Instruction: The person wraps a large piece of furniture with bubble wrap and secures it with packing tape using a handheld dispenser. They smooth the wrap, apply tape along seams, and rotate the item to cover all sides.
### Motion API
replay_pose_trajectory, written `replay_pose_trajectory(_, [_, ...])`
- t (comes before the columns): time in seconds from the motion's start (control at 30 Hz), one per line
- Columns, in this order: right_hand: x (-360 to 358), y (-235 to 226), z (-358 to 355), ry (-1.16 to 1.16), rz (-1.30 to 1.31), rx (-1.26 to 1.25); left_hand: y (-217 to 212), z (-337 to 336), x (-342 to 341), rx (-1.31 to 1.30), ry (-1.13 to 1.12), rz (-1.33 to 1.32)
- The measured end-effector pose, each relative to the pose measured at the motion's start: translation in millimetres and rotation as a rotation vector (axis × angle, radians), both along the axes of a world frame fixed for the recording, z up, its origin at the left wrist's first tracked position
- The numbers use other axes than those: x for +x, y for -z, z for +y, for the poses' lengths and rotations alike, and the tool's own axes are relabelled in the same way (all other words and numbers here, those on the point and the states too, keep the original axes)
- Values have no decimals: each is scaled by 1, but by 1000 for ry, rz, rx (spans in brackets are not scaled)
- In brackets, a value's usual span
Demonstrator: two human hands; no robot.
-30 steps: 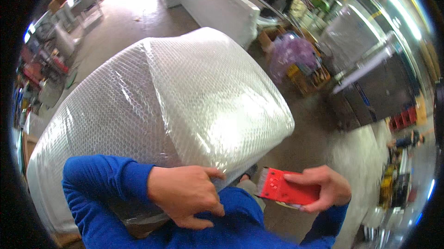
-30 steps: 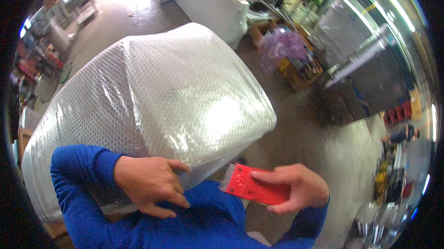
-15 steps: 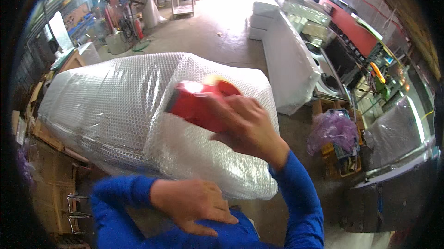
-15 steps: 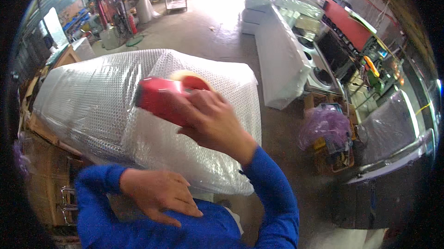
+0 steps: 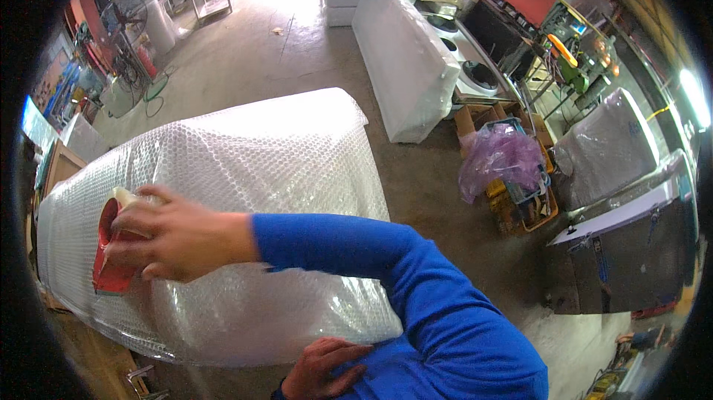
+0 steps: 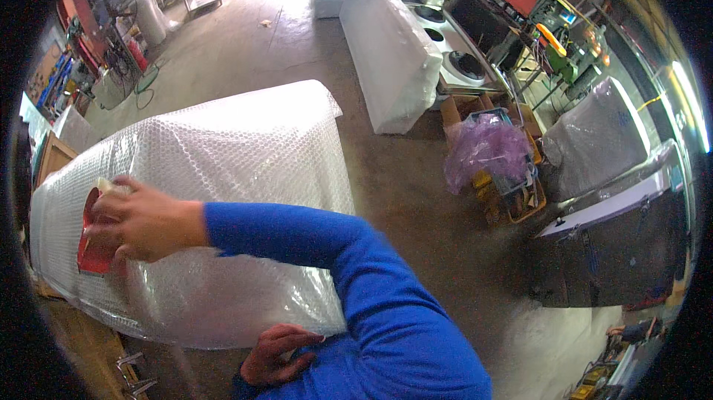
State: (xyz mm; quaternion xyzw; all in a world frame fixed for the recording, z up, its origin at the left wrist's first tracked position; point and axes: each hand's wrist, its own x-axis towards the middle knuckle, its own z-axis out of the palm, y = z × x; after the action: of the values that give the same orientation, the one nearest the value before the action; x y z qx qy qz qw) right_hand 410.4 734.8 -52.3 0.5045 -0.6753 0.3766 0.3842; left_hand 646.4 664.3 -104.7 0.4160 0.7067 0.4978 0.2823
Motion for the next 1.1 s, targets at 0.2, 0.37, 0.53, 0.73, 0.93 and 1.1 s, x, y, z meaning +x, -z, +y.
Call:
replay_pose_trajectory(0.2, [-32,144,278,823,-493,-338,-2,48,-2,-13,-182,-309])
replay_pose_trajectory(0.37, [-54,289,382,529,-1491,-782,8,137,19,-98,-322,-426])
replay_pose_trajectory(0.53, [-71,335,386,250,-1624,-977,8,234,23,-139,-536,-364])
replay_pose_trajectory(0.73, [-113,317,411,272,-1641,-1094,1,308,12,-211,-585,-187])
replay_pose_trajectory(0.93, [-145,299,392,-49,-1643,-1056,-2,351,1,-194,-540,-158])
replay_pose_trajectory(1.1, [-134,319,410,-8,-1677,-918,34,356,-29,-117,-624,-219])
